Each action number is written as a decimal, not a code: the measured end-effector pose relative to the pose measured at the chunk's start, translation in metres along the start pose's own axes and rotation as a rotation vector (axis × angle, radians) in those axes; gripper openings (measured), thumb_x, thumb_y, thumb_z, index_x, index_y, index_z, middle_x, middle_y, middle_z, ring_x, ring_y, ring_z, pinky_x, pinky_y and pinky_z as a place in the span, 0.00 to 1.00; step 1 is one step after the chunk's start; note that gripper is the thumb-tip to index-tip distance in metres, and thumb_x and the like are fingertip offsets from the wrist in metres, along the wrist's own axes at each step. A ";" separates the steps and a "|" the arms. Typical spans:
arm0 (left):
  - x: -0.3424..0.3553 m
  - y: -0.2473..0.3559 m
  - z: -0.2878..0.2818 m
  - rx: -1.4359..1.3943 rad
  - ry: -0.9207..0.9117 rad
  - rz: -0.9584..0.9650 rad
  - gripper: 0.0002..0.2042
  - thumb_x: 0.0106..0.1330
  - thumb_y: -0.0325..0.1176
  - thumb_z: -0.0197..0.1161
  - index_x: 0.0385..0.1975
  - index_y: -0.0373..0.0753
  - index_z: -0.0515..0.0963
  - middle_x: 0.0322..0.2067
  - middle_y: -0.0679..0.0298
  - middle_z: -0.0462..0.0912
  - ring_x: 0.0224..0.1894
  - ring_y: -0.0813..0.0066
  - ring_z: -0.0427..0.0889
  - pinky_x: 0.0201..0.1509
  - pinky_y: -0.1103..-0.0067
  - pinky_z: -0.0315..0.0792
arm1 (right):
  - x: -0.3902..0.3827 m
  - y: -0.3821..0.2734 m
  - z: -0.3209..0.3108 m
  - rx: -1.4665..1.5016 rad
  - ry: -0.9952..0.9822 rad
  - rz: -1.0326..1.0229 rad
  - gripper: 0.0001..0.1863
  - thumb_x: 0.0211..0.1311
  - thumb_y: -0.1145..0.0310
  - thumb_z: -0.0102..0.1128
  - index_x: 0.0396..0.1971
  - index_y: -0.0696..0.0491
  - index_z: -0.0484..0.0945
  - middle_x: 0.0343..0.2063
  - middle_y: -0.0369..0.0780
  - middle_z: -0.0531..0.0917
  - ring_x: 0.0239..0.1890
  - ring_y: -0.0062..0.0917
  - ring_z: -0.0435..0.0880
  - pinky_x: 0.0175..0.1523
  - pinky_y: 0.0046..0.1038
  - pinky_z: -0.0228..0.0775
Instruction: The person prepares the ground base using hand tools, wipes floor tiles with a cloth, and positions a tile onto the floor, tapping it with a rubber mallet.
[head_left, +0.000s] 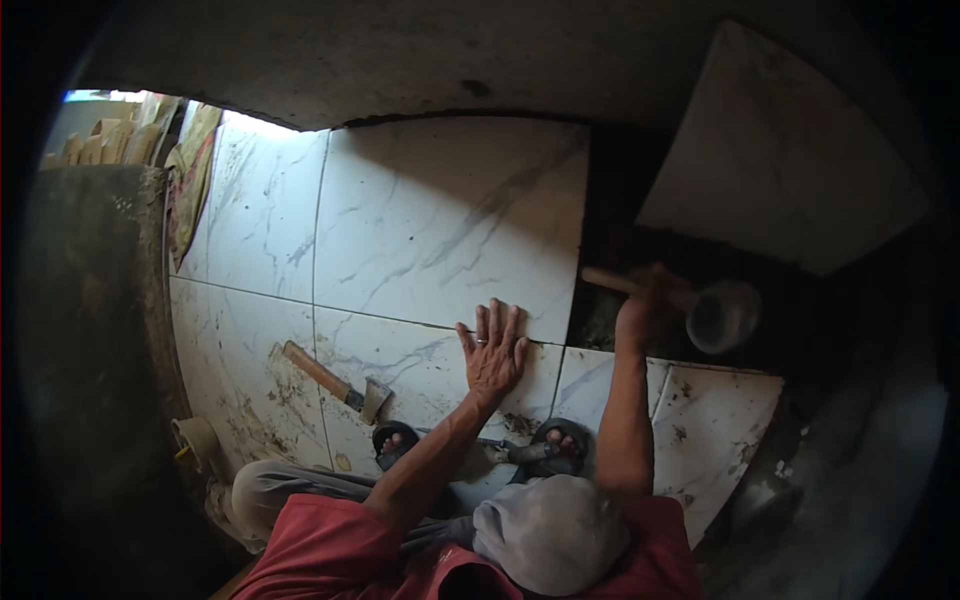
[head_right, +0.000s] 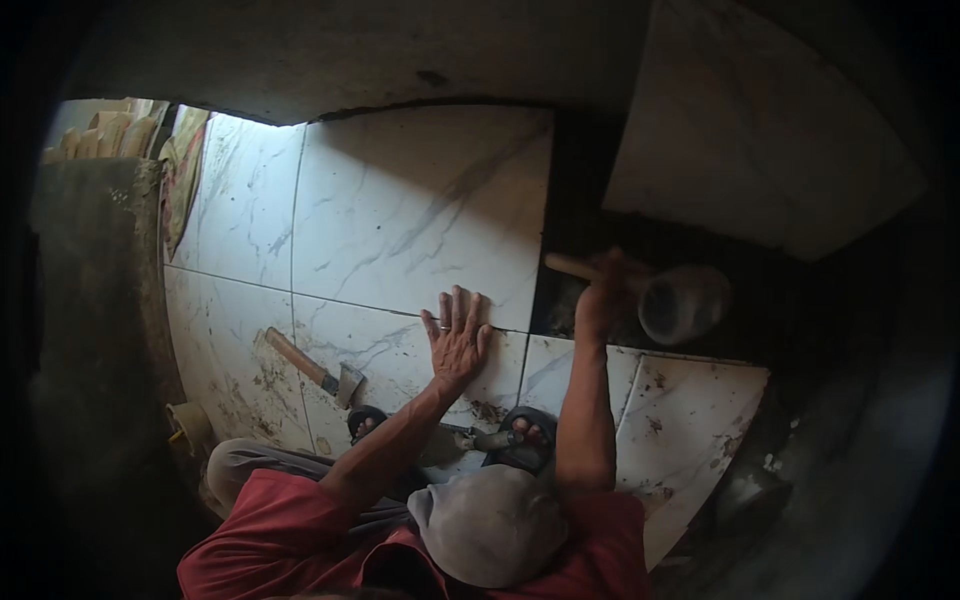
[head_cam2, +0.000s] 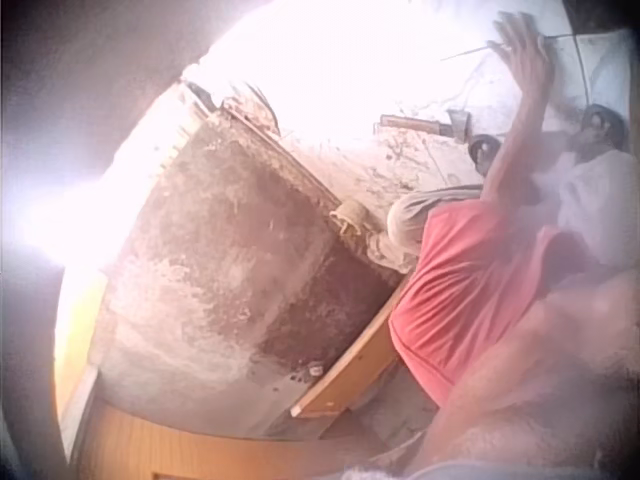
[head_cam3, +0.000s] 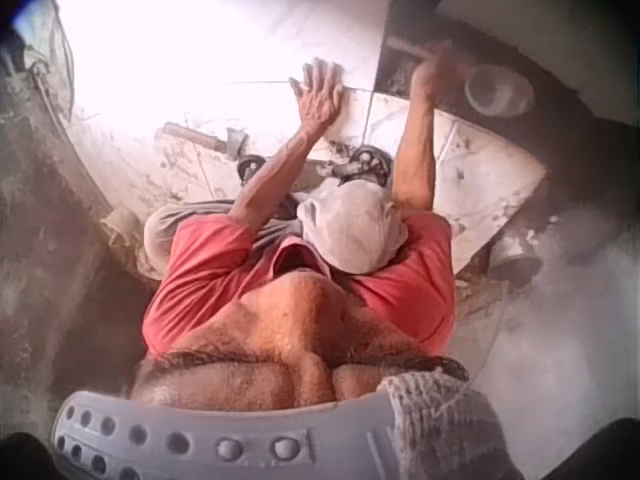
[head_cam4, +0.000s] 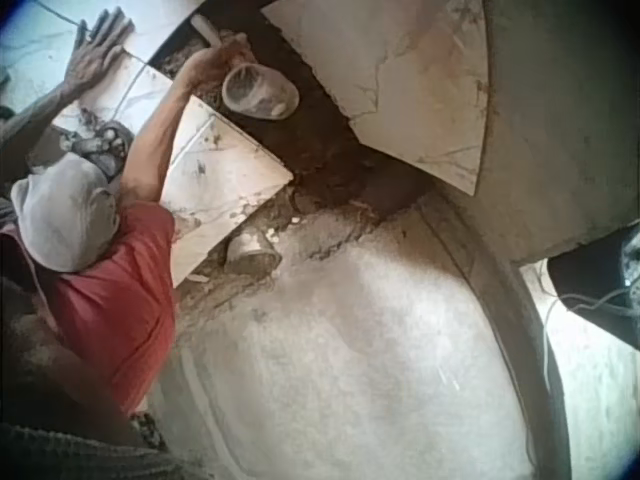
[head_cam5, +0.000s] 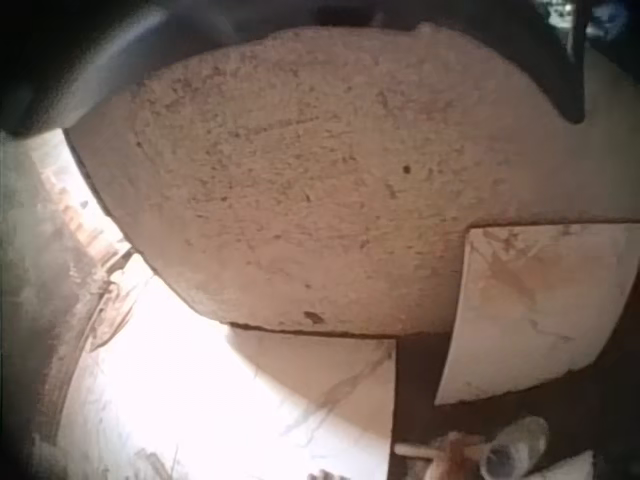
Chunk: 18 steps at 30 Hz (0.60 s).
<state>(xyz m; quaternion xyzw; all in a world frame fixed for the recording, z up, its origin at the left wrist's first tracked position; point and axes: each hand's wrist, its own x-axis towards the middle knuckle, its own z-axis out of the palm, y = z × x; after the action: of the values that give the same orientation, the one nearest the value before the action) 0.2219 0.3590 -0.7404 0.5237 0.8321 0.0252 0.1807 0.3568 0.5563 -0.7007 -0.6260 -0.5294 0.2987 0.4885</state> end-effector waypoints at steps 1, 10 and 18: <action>0.002 -0.001 0.001 -0.001 0.001 -0.021 0.29 0.71 0.50 0.42 0.70 0.51 0.52 0.72 0.56 0.42 0.74 0.55 0.36 0.70 0.47 0.25 | 0.006 -0.014 0.006 0.418 -0.011 0.295 0.10 0.63 0.67 0.58 0.36 0.55 0.68 0.26 0.40 0.76 0.33 0.26 0.77 0.45 0.31 0.72; 0.002 0.008 0.005 0.025 0.011 0.001 0.29 0.71 0.50 0.41 0.71 0.51 0.52 0.72 0.56 0.43 0.74 0.54 0.37 0.70 0.47 0.26 | -0.010 -0.005 -0.016 0.709 0.045 0.049 0.12 0.62 0.67 0.61 0.34 0.52 0.66 0.26 0.39 0.78 0.32 0.24 0.77 0.43 0.30 0.71; 0.004 -0.003 -0.002 0.026 0.007 -0.021 0.28 0.72 0.50 0.38 0.71 0.51 0.51 0.73 0.57 0.42 0.74 0.56 0.36 0.70 0.48 0.24 | -0.006 -0.025 -0.075 0.027 -0.478 0.151 0.13 0.60 0.62 0.62 0.37 0.57 0.79 0.34 0.39 0.82 0.27 0.20 0.78 0.37 0.26 0.73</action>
<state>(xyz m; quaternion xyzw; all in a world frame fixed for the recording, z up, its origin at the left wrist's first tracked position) 0.2168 0.3617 -0.7404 0.5171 0.8385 0.0144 0.1714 0.4130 0.5278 -0.6521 -0.5685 -0.5778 0.4810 0.3341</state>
